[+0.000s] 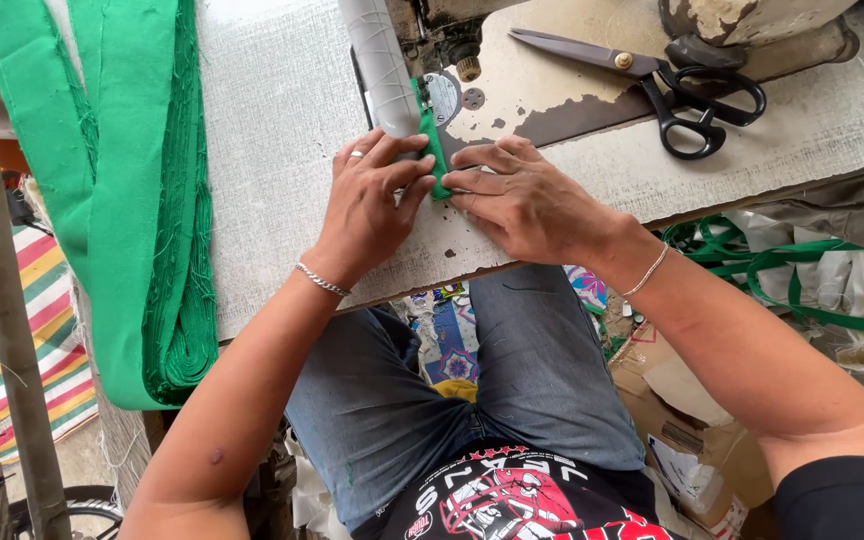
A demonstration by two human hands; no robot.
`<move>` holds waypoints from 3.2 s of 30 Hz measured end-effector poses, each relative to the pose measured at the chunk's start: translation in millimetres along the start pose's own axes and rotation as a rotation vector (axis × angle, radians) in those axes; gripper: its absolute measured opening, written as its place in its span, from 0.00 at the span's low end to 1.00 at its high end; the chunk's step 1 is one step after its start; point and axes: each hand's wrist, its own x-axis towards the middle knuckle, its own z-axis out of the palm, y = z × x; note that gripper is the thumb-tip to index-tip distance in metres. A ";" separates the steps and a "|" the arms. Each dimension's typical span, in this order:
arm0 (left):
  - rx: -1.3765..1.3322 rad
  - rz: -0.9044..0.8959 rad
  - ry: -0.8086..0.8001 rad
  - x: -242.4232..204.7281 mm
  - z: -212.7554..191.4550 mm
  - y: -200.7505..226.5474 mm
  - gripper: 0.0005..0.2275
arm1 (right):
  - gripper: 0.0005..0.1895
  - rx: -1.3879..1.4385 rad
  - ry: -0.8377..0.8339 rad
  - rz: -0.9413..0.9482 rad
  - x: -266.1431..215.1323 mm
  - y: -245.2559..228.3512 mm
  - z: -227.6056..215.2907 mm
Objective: Folding and guiding green fabric strips through a guide on a sewing machine table.
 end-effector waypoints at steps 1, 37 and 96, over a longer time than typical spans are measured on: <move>0.029 0.036 0.042 -0.3 1.1 2.0 0.11 | 0.08 0.013 0.015 -0.013 0.6 0.0 -1.1; 0.239 0.317 -0.225 23.8 -51.5 -9.4 0.18 | 0.18 0.031 -0.046 0.030 29.4 29.6 6.1; -0.282 -0.939 0.763 -333.4 -152.6 -51.5 0.19 | 0.11 -0.269 0.173 -0.026 -8.2 78.3 53.8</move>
